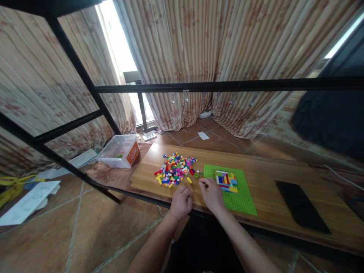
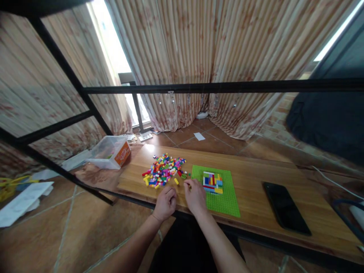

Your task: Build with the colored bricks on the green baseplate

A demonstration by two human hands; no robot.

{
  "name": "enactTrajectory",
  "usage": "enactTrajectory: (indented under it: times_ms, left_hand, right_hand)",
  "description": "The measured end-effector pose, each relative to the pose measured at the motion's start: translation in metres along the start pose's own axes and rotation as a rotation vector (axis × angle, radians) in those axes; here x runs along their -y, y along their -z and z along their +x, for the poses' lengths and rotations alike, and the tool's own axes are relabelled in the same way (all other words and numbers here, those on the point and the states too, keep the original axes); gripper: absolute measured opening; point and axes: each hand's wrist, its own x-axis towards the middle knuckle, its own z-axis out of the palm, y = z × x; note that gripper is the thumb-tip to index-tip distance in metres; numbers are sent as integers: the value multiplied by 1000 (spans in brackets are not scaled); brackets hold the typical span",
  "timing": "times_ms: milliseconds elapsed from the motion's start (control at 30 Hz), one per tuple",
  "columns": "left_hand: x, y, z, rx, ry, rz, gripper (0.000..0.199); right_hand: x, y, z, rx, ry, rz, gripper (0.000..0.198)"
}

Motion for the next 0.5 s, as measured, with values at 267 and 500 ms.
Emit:
enactTrajectory:
  times_ms: [267, 500]
  left_hand:
    - [6, 3, 3, -14, -75, -36, 19]
    - [5, 4, 6, -12, -127, -4, 20]
  right_hand:
    - [29, -39, 29, 196, -49, -255, 17]
    - [20, -18, 8, 122, -66, -114, 11]
